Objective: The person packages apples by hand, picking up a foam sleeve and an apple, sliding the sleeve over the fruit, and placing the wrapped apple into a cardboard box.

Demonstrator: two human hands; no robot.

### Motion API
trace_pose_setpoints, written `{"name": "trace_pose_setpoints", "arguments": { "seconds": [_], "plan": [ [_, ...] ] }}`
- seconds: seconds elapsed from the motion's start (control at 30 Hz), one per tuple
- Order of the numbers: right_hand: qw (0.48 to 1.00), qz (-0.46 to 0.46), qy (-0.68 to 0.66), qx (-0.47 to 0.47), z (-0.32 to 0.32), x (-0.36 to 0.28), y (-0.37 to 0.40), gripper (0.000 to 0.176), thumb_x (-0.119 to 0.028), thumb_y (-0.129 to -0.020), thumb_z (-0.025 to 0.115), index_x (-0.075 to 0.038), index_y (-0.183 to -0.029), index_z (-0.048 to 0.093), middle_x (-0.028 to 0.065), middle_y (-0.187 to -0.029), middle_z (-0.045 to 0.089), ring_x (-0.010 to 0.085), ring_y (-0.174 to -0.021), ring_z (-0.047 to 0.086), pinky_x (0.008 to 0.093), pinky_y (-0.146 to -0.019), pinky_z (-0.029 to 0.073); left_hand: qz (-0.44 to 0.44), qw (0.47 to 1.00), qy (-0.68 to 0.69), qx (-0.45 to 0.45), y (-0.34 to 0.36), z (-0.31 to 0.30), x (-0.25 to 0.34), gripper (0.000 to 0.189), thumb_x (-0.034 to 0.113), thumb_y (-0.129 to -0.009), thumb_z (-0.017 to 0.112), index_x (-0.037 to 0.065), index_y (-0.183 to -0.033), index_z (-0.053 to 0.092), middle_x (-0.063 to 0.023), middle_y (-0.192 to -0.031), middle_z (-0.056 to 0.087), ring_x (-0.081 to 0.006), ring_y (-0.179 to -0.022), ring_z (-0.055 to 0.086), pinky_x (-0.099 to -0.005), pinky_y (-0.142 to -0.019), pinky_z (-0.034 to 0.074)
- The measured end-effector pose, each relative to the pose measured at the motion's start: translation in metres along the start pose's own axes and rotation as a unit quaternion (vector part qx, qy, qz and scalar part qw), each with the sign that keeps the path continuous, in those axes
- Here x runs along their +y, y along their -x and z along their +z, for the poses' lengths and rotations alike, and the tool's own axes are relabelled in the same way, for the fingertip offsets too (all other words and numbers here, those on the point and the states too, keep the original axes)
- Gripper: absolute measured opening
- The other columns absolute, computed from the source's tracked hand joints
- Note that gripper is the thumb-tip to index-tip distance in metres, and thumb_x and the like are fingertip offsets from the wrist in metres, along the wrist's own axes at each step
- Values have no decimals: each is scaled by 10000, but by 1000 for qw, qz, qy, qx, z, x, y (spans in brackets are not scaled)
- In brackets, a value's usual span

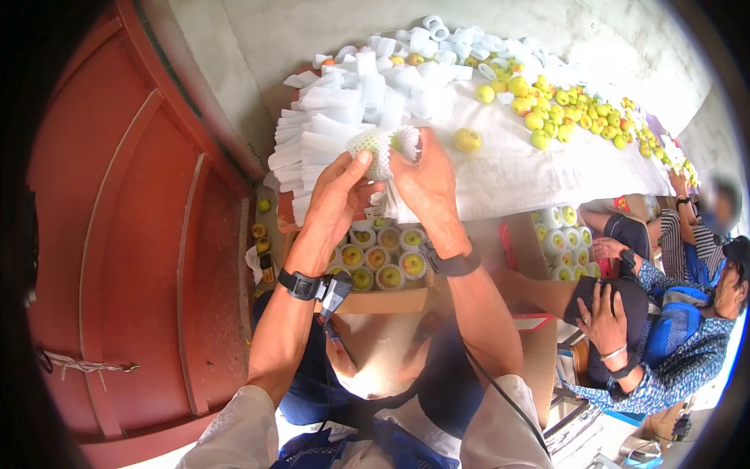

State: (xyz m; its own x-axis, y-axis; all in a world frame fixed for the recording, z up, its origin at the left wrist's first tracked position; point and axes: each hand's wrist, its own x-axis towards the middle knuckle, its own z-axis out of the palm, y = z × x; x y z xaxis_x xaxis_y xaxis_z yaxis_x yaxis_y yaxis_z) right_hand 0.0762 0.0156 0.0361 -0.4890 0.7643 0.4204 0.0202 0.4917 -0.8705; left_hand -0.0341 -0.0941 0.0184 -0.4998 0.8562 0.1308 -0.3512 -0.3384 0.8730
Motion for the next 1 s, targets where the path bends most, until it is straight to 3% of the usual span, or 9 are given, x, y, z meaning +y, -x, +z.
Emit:
{"name": "trace_pose_setpoints", "arguments": {
  "seconds": [0.1,0.3,0.5,0.6,0.67,0.77,0.9,1.0],
  "plan": [
    [1000,-8,-11,1,1,7,-3,366,-162,-897,673,7,-1214,602,181,-1116,713,286,-1057,682,368,-915,504,-10,1000,0,4,-1,-3,0,346,281,-1037,613,14,-1258,610,-45,-1139,660,-112,-992,633,-263,-824,558],
    [997,-31,-65,1,5,15,-3,366,-122,-903,651,2,-1242,593,180,-1134,705,271,-1088,671,361,-948,496,-13,1000,20,7,-2,-12,0,303,279,-1016,645,32,-1192,636,-27,-1090,663,-101,-959,628,-254,-796,558],
    [997,-20,-70,-6,6,18,-3,361,-103,-910,647,4,-1250,588,163,-1151,697,238,-1093,658,351,-955,493,-4,999,-34,39,0,-13,4,308,295,-977,707,39,-1142,664,-13,-1059,665,-90,-931,590,-257,-824,480],
    [994,13,-108,-15,4,5,0,355,-100,-918,656,13,-1248,590,138,-1161,691,207,-1086,645,336,-952,493,-8,999,-39,30,1,-12,5,433,254,-948,734,-36,-1246,614,-69,-1113,661,-101,-968,612,-258,-846,499],
    [984,65,-165,-32,2,-8,3,360,-107,-922,672,23,-1247,589,117,-1165,684,186,-1075,631,325,-945,494,43,994,-51,91,2,-6,2,451,309,-949,741,15,-1255,586,-33,-1048,658,-101,-926,559,-266,-818,449],
    [977,92,-189,-29,4,-8,4,367,-111,-918,683,28,-1244,588,117,-1162,680,180,-1070,627,320,-938,496,64,981,-115,142,2,-7,-1,558,299,-945,747,-3,-1333,484,-67,-1041,653,-107,-898,559,-265,-784,455],
    [974,116,-192,-30,8,-7,5,365,-115,-919,677,27,-1243,589,119,-1161,679,181,-1073,624,321,-938,497,106,971,-158,146,5,-2,1,579,290,-957,735,18,-1366,429,-80,-988,651,-103,-834,548,-251,-708,455],
    [977,102,-183,-32,9,-3,5,361,-117,-926,658,28,-1249,585,120,-1161,678,179,-1072,622,319,-938,496,134,965,-190,121,7,-2,3,493,291,-988,694,70,-1358,456,-55,-936,657,-88,-772,528,-242,-646,449]
  ]
}}
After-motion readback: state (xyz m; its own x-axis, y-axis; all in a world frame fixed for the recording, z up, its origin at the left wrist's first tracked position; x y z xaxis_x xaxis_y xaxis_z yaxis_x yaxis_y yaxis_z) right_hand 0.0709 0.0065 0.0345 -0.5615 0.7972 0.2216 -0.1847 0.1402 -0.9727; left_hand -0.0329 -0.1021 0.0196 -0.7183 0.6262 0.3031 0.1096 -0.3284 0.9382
